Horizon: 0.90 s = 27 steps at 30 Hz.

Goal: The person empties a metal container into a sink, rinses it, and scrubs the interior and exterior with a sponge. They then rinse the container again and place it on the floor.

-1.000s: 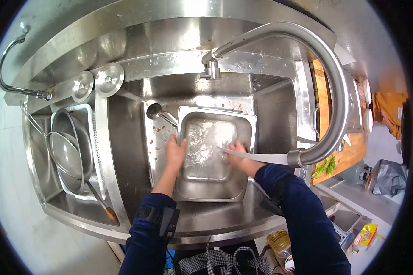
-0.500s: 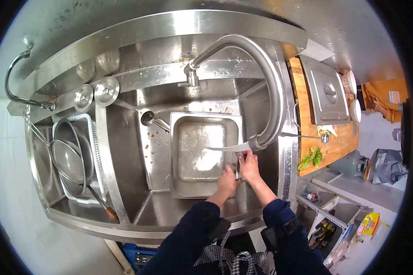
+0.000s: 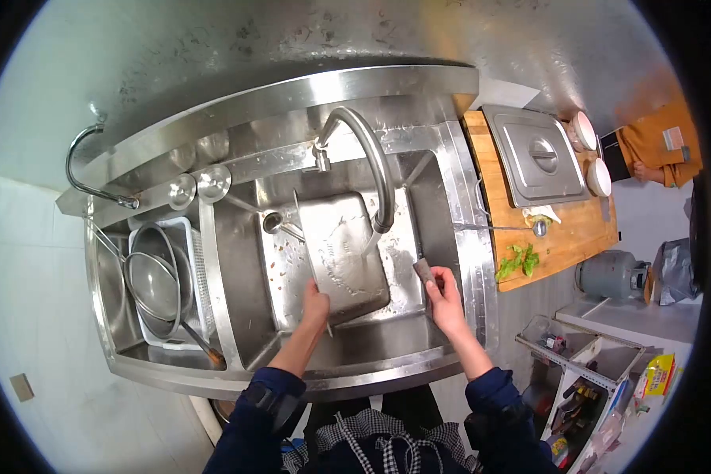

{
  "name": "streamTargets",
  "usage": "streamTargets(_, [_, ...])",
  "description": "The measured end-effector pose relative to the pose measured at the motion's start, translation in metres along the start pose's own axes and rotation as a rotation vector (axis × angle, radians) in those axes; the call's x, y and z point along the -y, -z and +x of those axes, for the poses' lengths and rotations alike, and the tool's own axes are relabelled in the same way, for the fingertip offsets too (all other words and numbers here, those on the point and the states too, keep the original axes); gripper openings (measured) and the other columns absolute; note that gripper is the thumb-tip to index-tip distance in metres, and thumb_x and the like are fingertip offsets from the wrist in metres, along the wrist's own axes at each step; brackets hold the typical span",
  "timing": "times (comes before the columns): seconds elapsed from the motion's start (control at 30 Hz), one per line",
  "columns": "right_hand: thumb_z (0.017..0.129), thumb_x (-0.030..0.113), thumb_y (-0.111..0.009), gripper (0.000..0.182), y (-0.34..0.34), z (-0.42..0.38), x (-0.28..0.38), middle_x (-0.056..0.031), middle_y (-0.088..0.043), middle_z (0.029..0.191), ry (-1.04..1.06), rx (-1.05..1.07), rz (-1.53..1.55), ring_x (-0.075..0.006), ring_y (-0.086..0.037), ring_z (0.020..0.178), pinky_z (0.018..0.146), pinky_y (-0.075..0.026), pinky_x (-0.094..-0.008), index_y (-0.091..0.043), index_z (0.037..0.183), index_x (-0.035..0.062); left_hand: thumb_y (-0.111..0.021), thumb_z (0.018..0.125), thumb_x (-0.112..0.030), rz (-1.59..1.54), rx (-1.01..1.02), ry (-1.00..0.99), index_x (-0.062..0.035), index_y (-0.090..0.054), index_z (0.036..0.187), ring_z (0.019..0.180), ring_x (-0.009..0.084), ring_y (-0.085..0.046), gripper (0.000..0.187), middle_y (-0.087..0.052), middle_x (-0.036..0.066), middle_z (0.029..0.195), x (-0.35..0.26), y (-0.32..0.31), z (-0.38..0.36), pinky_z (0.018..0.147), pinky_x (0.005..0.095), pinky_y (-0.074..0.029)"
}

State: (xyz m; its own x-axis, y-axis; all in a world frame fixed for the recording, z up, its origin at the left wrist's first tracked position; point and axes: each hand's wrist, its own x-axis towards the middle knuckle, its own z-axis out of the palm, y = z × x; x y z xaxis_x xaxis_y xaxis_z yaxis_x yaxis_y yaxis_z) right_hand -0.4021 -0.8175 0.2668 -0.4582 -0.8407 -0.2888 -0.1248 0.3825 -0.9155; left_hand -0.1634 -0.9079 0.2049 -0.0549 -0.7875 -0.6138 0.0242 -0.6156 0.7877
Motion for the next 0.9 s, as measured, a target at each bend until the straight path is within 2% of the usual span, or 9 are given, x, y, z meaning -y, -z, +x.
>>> streamTargets(0.1, [0.083,0.008,-0.050,0.023,-0.005,-0.005,0.007,-0.0130,-0.046,0.097,0.039,0.056,-0.120,-0.0233,-0.046,0.090,0.082,-0.037,-0.0322,-0.047,0.105,0.0031,-0.034,0.065,0.013,0.018,-0.167,-0.056,0.0051,-0.052,0.102,0.091,0.0203,-0.054,0.041,-0.058,0.013,0.097,0.011,0.006,0.016,0.078,0.0300,-0.043])
streamTargets(0.27, [0.084,0.009,-0.050,0.025,-0.013,-0.010,0.001,-0.0131,-0.048,0.098,0.122,0.033,-0.180,-0.0220,-0.047,0.090,0.080,-0.039,-0.0326,-0.047,0.108,0.0033,-0.033,0.059,0.013,0.010,-0.074,-0.010,0.0054,-0.056,0.097,0.073,0.0173,-0.058,0.045,-0.061,0.010,0.083,-0.033,0.039,-0.025,0.066,0.0263,-0.046])
streamTargets(0.33, [0.086,0.013,-0.048,0.025,-0.021,-0.001,-0.028,-0.0092,-0.050,0.093,-0.117,0.015,0.071,-0.0177,-0.048,0.084,0.075,-0.040,-0.0300,-0.046,0.111,0.0049,-0.031,0.051,0.014,-0.108,0.021,0.020,0.0049,-0.058,0.095,0.068,0.0171,-0.059,0.053,-0.062,0.009,0.082,-0.017,0.071,-0.024,0.061,0.0256,-0.047])
streamTargets(0.37, [0.088,0.015,-0.047,0.027,-0.028,0.006,-0.051,-0.0044,-0.051,0.085,-0.223,-0.026,0.270,-0.0133,-0.048,0.078,0.070,-0.041,-0.0268,-0.046,0.114,0.0079,-0.030,0.049,0.014,-0.137,0.021,0.016,0.0032,-0.058,0.095,0.060,0.0121,-0.053,0.055,-0.060,0.005,0.077,-0.014,0.078,-0.022,0.049,0.0221,-0.039])
streamTargets(0.47, [0.089,0.016,-0.047,0.028,-0.039,0.024,-0.069,-0.0031,-0.053,0.081,-0.566,0.059,0.262,-0.0122,-0.049,0.075,0.067,-0.040,-0.0259,-0.047,0.116,0.0105,-0.031,0.049,0.013,-0.032,0.024,0.141,0.0003,-0.059,0.093,0.051,0.0107,-0.045,0.053,-0.056,0.000,0.072,-0.010,0.094,-0.009,0.044,0.0222,-0.030])
streamTargets(0.57, [0.091,0.020,-0.040,0.030,-0.055,0.033,-0.091,-0.0081,-0.057,0.103,-0.739,0.059,0.492,-0.0177,-0.054,0.093,0.078,-0.044,-0.0331,-0.047,0.118,0.0114,-0.034,0.048,0.012,-0.100,0.086,0.192,-0.0026,-0.058,0.093,0.049,0.0100,-0.039,0.054,-0.052,-0.002,0.069,-0.018,0.094,-0.004,0.042,0.0238,-0.025])
streamTargets(0.7, [0.090,0.040,-0.035,0.045,-0.057,0.044,-0.094,-0.0102,-0.053,0.115,-0.980,0.354,0.678,-0.0233,-0.052,0.103,0.086,-0.043,-0.0403,-0.046,0.120,0.0095,-0.035,0.046,0.012,-0.097,0.041,0.252,-0.0044,-0.057,0.093,0.051,0.0117,-0.041,0.054,-0.052,-0.002,0.070,0.004,0.104,0.018,0.042,0.0252,-0.027])
streamTargets(0.8, [0.087,0.050,-0.034,0.053,-0.053,0.039,-0.087,-0.0087,-0.049,0.121,-0.887,0.446,0.695,-0.0249,-0.048,0.108,0.085,-0.041,-0.0449,-0.043,0.125,0.0138,-0.036,0.044,0.012,-0.151,0.120,0.322,-0.0038,-0.055,0.088,0.052,0.0161,-0.042,0.050,-0.049,0.002,0.068,0.010,0.107,0.019,0.041,0.0275,-0.029])
streamTargets(0.9, [0.087,0.049,-0.036,0.053,-0.044,0.046,-0.070,-0.0068,-0.047,0.125,-1.031,0.463,0.605,-0.0256,-0.040,0.117,0.089,-0.037,-0.0472,-0.039,0.129,0.0164,-0.037,0.041,0.011,-0.398,0.128,0.434,-0.0018,-0.050,0.081,0.052,0.0242,-0.044,0.044,-0.044,0.008,0.063,0.014,0.104,0.016,0.044,0.0321,-0.038])
